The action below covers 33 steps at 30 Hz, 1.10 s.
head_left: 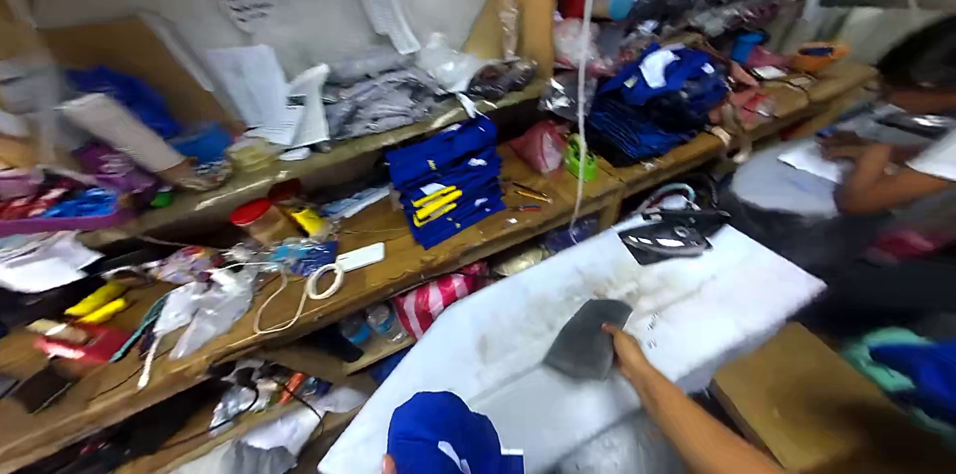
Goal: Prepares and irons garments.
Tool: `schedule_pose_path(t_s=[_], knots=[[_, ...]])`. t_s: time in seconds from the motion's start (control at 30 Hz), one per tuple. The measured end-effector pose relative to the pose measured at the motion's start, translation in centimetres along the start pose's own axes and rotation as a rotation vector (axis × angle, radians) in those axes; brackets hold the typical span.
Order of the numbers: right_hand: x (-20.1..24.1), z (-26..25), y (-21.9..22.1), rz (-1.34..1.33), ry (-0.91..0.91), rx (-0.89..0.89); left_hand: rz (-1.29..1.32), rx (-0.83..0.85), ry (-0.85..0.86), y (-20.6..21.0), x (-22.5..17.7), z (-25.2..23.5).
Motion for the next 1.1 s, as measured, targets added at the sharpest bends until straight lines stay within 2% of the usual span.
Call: schedule_pose_path(t_s=[0.13,0.2,0.27,0.33,0.37,0.4,0.43,0.47,0.53,0.6,0.67,0.73,0.83,0.9,0.93,1.03,1.1], knots=[[7.4,2.1,-12.3,-0.132,-0.251,-0.254,-0.035,-0.098,-0.094,0.4,1.4,0.4],[11.2,1.6,-17.4,-0.209,-0.353,-0.322,-0.060,-0.103,-0.089,0.5,1.5,1.5],[14.0,-0.6,-21.6,-0.244,-0.359,-0.344,-0.091,-0.102,-0.066,0.9,1.6,2.8],[14.8,-2.0,-24.0,-0.048,-0.217,-0.434,-0.080,-0.091,-0.073,2.2,1.6,4.3],[15.2,-1.6,-23.8,0.141,-0.167,-0.477,-0.077,-0.096,-0.094,3.0,1.7,4.9],[16.0,-1.2,-22.4,0.350,-0.194,-0.457,-0.094,-0.110,-0.130,4.0,1.7,5.4],[16.8,-0.7,-19.4,0.563,-0.303,-0.347,-0.132,-0.123,-0.185,5.0,1.5,5.6],[17.2,0.5,-15.0,0.750,-0.449,-0.146,-0.195,-0.126,-0.266,6.1,1.1,5.7],[16.3,4.5,-5.5,1.003,-0.744,0.403,-0.348,-0.072,-0.457,7.9,0.7,6.2],[14.7,11.9,2.5,1.106,-1.089,0.931,-0.475,0.039,-0.570,9.4,0.3,6.6],[13.5,21.2,7.1,1.167,-1.438,1.359,-0.564,0.157,-0.619,11.0,-0.2,6.9],[12.4,29.1,9.0,1.249,-1.707,1.656,-0.626,0.270,-0.677,12.8,-1.0,7.6],[10.2,34.8,10.0,1.538,-1.932,1.845,-0.707,0.435,-0.780,14.7,-2.5,9.6],[9.0,36.6,10.2,1.735,-1.980,1.825,-0.741,0.493,-0.827,15.2,-3.7,11.1],[8.7,37.4,10.3,1.791,-1.989,1.789,-0.739,0.472,-0.821,14.9,-4.1,11.8],[8.7,39.2,10.9,1.893,-1.837,1.833,-0.629,0.421,-0.678,13.3,-4.1,13.6],[9.4,39.6,11.7,1.779,-1.700,1.970,-0.669,0.443,-0.511,12.3,-4.3,15.6]])
Point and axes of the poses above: each hand's wrist, its own z-axis away from the middle knuckle, its own y-axis out of the palm, x = y × z, the point moved 6 cm from there along -z, towards the middle knuckle, and after that the axes turned 15 degrees about x, right-handed, at the moved point
